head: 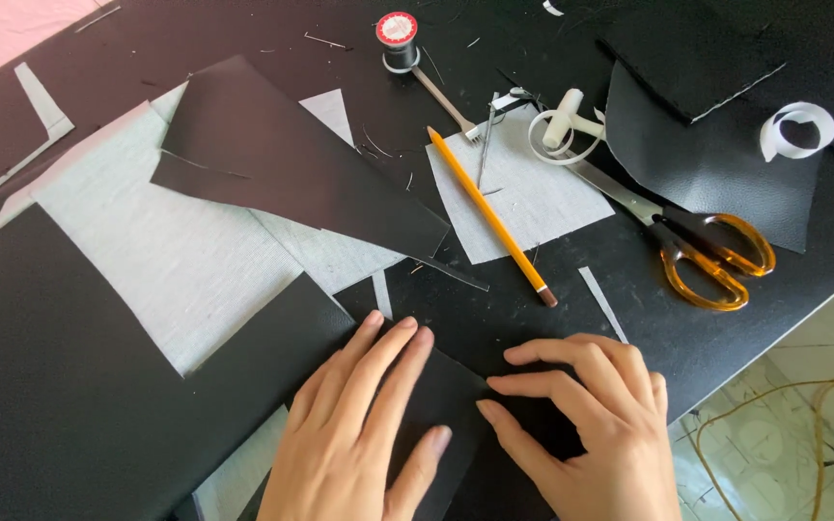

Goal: The person is constructing a bag component by cutting black material to size, applying double-sided tape to the edges, and folding it into shape.

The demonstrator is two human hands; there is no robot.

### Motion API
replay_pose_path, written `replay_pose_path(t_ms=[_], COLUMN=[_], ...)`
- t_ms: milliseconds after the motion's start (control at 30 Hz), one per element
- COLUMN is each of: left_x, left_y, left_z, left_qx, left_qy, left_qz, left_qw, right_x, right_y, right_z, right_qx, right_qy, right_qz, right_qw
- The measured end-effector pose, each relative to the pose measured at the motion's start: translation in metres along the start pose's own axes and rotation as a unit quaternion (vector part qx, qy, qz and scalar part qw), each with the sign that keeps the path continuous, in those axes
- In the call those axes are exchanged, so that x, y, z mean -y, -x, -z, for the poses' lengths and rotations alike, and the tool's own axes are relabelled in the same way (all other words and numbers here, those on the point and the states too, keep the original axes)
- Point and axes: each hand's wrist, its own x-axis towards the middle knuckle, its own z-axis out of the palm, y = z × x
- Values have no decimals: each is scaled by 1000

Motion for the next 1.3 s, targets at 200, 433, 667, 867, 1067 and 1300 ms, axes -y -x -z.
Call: replay_pose_path(t_ms=[200, 433, 667, 867, 1067, 1300], left_x=[-4, 1, 13, 12, 13, 31], left_y=[-2, -5, -3, -5, -2, 29], left_z=[5, 14, 16, 31, 47, 143], left_qx=[-14, -54, -16, -9, -31, -262], left_qy=[64, 56, 39, 126, 329, 157], left_qz=[65, 32, -25, 4, 99, -5], left_qw=[996, 996, 999, 992, 938, 952], right_x=[6, 9, 10, 27, 34, 58], right_y=[-1, 6, 9, 5, -1, -14], right_z=[-2, 5, 8, 13, 26, 44], right_qx=[12, 11, 40, 3, -32, -45], right_qy=[-49, -123, -137, -208, -250, -248], right_qz=[0, 16, -41, -77, -52, -10], right_qw=[999, 992, 989, 975, 966, 968])
